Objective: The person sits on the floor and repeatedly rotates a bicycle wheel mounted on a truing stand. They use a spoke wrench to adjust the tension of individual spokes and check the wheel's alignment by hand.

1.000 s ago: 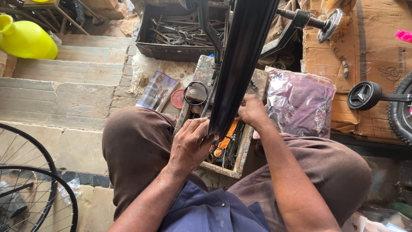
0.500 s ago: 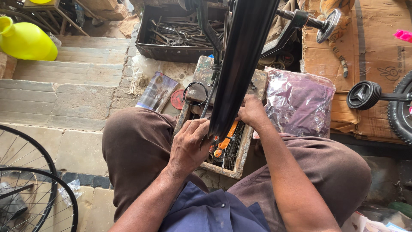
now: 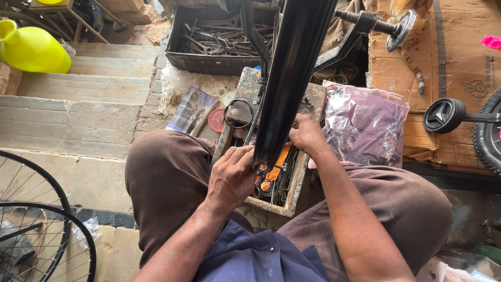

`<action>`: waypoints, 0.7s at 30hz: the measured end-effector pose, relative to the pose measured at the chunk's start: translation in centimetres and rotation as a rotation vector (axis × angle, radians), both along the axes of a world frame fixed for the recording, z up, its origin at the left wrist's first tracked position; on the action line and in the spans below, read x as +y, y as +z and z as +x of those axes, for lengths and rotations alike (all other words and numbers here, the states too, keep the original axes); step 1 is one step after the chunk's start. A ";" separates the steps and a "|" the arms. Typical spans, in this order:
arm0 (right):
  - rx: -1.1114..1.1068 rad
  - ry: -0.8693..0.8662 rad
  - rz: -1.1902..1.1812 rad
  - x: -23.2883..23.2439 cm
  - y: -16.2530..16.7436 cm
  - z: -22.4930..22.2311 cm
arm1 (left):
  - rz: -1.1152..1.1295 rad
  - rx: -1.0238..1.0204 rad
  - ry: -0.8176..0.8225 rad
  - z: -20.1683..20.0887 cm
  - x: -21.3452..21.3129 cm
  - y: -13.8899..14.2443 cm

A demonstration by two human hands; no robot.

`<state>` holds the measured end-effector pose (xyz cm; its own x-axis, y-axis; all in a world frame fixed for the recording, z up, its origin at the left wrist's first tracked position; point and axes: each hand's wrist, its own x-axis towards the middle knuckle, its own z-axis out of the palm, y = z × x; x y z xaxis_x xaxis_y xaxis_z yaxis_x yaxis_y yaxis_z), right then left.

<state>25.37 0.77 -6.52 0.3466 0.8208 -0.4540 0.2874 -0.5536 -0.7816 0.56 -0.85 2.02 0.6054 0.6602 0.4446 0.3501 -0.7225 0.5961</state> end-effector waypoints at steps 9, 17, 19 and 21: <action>0.050 -0.023 0.055 0.0 -0.1 -0.6 | 0.137 -0.294 -0.019 -0.6 -0.8 4.4; 0.035 0.006 0.080 -0.1 0.6 -1.1 | 0.149 -0.405 0.065 0.2 -1.1 10.3; 0.025 0.008 0.065 -0.1 1.2 -1.3 | 0.135 -0.416 0.070 0.2 -1.0 10.9; -0.018 0.004 0.016 -0.1 1.8 -1.5 | 0.093 -0.443 0.058 0.0 -0.6 10.6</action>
